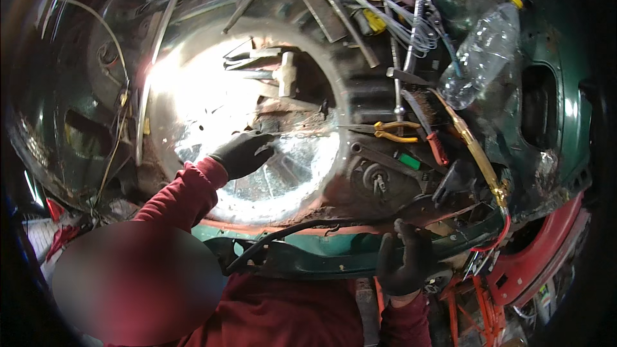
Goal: The person uses a welding torch to heat and weld a section of a car's inner body panel. They repeatedly apply the torch to the metal surface, then use a hammer to tap and shape the area. The process involves alternating between heating and hammering to adjust the panel's contour.
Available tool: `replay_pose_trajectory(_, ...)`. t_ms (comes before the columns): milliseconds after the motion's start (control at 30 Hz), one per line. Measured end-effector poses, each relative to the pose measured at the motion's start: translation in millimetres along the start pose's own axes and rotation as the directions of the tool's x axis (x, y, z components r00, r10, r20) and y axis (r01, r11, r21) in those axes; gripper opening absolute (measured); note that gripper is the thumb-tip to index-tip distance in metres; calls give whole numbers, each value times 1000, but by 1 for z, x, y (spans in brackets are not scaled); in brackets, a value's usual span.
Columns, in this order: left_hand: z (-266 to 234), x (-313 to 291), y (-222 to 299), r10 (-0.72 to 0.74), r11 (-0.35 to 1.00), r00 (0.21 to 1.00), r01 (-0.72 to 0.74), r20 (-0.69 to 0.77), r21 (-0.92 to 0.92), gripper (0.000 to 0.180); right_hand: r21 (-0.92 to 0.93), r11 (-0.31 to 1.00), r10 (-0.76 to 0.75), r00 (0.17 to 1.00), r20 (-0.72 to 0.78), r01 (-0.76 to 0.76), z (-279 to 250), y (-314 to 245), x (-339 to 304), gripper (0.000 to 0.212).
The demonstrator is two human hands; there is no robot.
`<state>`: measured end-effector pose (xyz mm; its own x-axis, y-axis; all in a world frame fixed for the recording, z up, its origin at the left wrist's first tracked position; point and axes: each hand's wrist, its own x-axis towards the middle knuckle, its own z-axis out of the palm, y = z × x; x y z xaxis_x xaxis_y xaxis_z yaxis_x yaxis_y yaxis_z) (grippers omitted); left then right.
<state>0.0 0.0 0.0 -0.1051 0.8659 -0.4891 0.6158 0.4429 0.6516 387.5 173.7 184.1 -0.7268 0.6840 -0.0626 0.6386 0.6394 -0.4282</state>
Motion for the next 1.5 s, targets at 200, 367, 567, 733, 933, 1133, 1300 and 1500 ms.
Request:
replay_pose_trajectory(200,-3,54,66,5,996,996,-13,84,90,44,34,999,-15,999,-39,16,-13,2,8,35)
replay_pose_trajectory(367,-5,85,98,109,993,994,-110,25,31,42,51,998,40,999,-19,-39,-10,3,10,34)
replay_pose_trajectory(567,17,123,126,208,973,973,-217,-102,-83,41,56,996,73,997,-16,-72,-13,2,15,32)
replay_pose_trajectory(733,16,140,163,265,959,964,-267,-32,-99,38,56,995,82,996,20,-83,-16,2,16,30)
replay_pose_trajectory(933,5,187,208,434,901,837,-395,-334,181,28,84,994,68,998,-12,-67,-19,2,19,29)
replay_pose_trajectory(1133,7,256,252,538,763,799,-326,-269,558,25,88,995,40,999,-30,-38,-21,-1,21,27)
replay_pose_trajectory(1300,27,293,250,473,740,851,-244,-228,627,15,101,995,16,996,-84,-7,-15,1,16,28)
replay_pose_trajectory(1500,7,278,273,488,782,855,-339,-175,523,16,76,997,27,998,-48,-23,-20,-1,17,30)
